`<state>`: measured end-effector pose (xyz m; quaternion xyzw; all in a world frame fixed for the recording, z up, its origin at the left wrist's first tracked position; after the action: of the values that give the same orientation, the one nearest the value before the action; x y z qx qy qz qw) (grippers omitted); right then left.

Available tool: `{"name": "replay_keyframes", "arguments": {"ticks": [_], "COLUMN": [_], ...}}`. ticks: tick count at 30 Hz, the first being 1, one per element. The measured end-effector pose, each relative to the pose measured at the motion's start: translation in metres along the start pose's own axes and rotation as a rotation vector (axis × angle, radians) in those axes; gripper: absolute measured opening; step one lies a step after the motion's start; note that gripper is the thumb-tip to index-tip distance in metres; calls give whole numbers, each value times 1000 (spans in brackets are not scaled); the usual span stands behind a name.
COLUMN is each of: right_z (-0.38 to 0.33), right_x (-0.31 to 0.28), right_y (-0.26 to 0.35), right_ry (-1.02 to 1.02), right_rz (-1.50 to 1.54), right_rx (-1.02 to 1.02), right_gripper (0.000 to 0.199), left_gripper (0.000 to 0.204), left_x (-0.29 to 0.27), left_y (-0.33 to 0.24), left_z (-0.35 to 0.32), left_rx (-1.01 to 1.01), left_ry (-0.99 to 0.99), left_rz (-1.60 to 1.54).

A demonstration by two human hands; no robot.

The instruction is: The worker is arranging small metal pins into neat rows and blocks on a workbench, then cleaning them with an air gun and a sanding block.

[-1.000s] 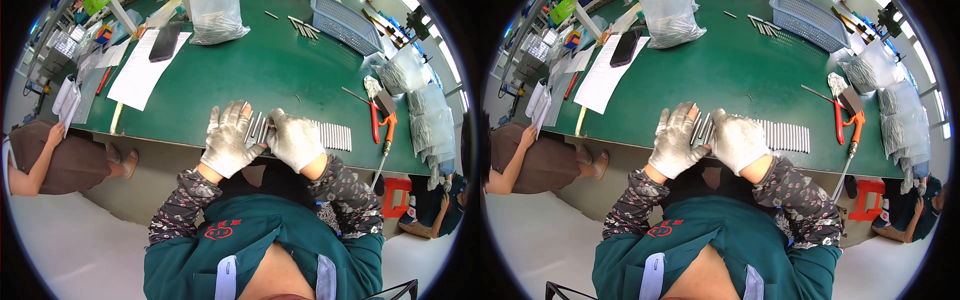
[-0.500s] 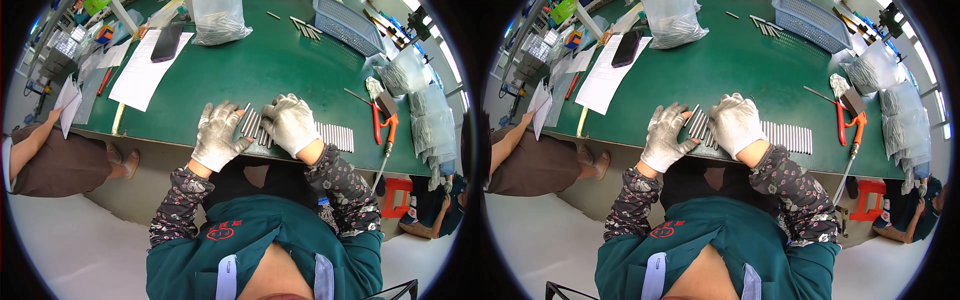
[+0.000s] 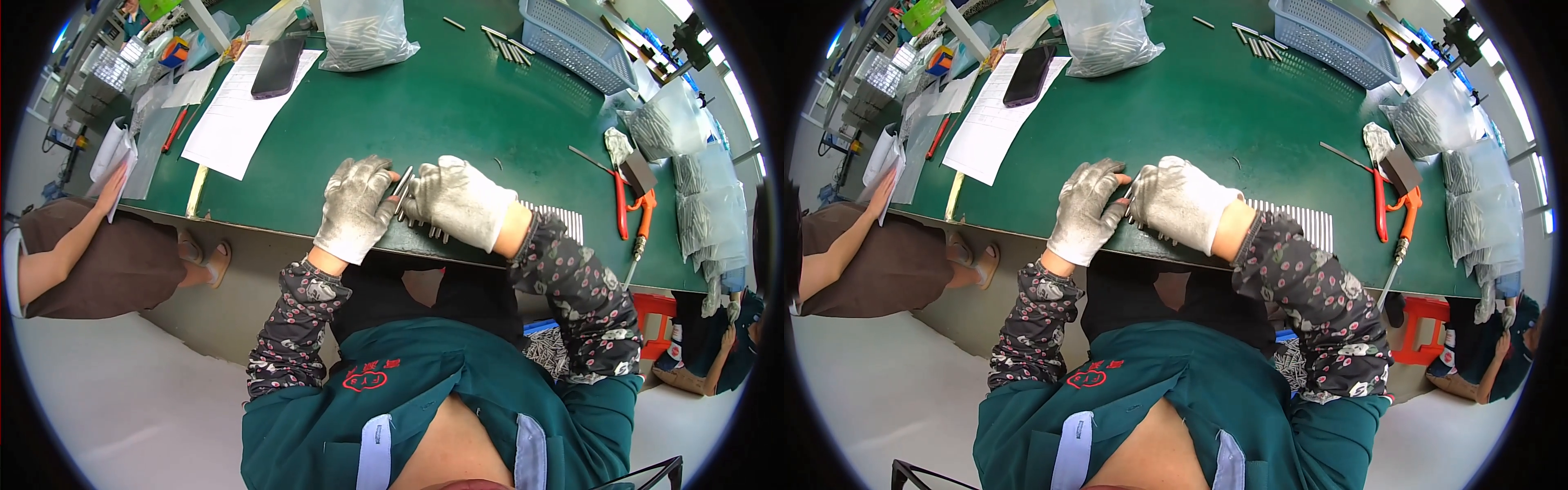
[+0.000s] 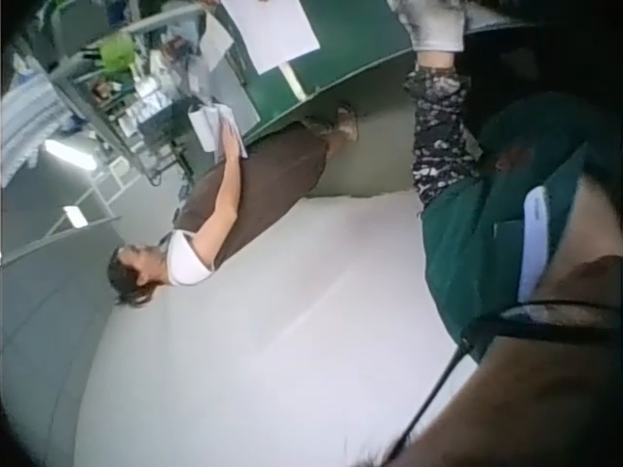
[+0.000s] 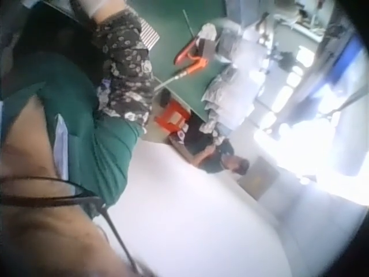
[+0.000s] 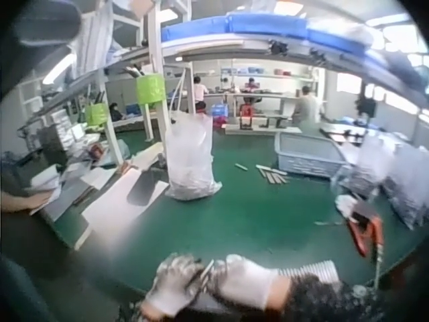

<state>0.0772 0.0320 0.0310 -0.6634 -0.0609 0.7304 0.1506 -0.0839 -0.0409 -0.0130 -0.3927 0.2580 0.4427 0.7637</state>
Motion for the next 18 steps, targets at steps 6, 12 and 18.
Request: {"name": "replay_keyframes", "arguments": {"ticks": [6, 12, 18], "right_z": [14, 15, 25], "right_x": [4, 2, 6], "right_y": [-6, -8, -11], "right_ry": [5, 52, 5], "right_rz": [-3, -11, 5], "right_rx": [-158, -129, -89], "right_gripper": [17, 17, 14], "left_gripper": [22, 17, 18], "left_x": [2, -7, -11], "left_y": [8, -2, -1], "left_z": [3, 18, 37], "left_rx": [-66, -203, -412], "left_ry": [2, 105, 371], "left_rz": [-17, 140, 117]}}
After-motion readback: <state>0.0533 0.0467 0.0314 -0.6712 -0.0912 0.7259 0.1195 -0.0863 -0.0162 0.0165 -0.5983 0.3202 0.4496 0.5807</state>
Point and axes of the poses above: each hand's wrist, its own z-axis towards the middle knuckle, its own x-axis out of the palm, y = z × x, the point moved 1 cm from there along z, towards the middle knuckle, and after that the axes turned 5 degrees about -y, right-handed, at the moved point
